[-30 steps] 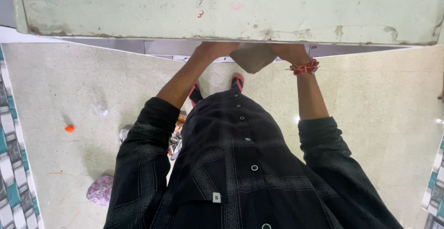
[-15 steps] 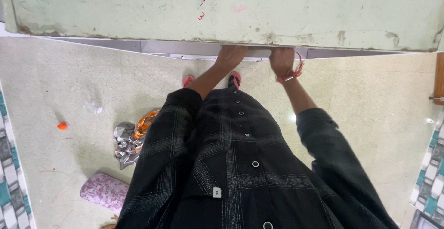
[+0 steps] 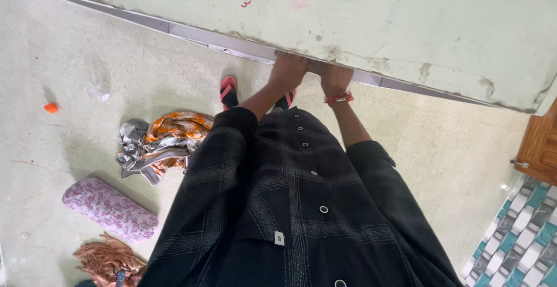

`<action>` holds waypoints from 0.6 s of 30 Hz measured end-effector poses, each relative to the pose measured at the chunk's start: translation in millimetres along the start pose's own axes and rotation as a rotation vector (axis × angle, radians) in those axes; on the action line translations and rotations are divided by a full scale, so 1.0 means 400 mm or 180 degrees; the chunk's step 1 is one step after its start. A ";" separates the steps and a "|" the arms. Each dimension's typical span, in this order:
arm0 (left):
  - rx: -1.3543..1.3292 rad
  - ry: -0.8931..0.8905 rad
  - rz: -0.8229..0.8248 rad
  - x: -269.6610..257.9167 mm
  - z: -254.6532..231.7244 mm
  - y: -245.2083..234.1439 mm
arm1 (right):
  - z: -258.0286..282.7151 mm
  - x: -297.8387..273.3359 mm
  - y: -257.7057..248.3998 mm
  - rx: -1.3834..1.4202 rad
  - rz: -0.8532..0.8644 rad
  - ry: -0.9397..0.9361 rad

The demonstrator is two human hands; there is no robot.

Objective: The person cleans the top and inside edges of a white wooden cabinet using a cloth.

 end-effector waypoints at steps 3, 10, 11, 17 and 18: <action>-0.0386 0.0445 -0.0752 0.015 -0.118 0.052 | -0.104 -0.025 -0.058 0.0213 -0.0124 0.0075; -0.0173 0.0326 -0.0766 -0.009 -0.042 0.024 | -0.032 0.003 -0.010 0.0453 -0.0598 0.0378; -0.0151 0.0200 -0.0625 -0.026 0.001 0.000 | 0.022 0.026 0.011 0.0559 -0.0427 0.0305; 0.0322 -0.0161 -0.0798 -0.159 0.167 -0.092 | 0.177 0.052 0.048 0.0798 -0.0112 -0.0049; 0.0307 -0.0202 -0.0734 -0.159 0.161 -0.083 | 0.167 0.053 0.058 0.0914 0.0176 0.0134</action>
Point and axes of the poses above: each hand's wrist, its own x-axis towards the middle knuckle, its own y-axis out of the palm, z = x × y, the point moved 2 cm from there along x, towards the middle knuckle, and after that the axes turned 12 degrees about -z, right-handed, at the moved point
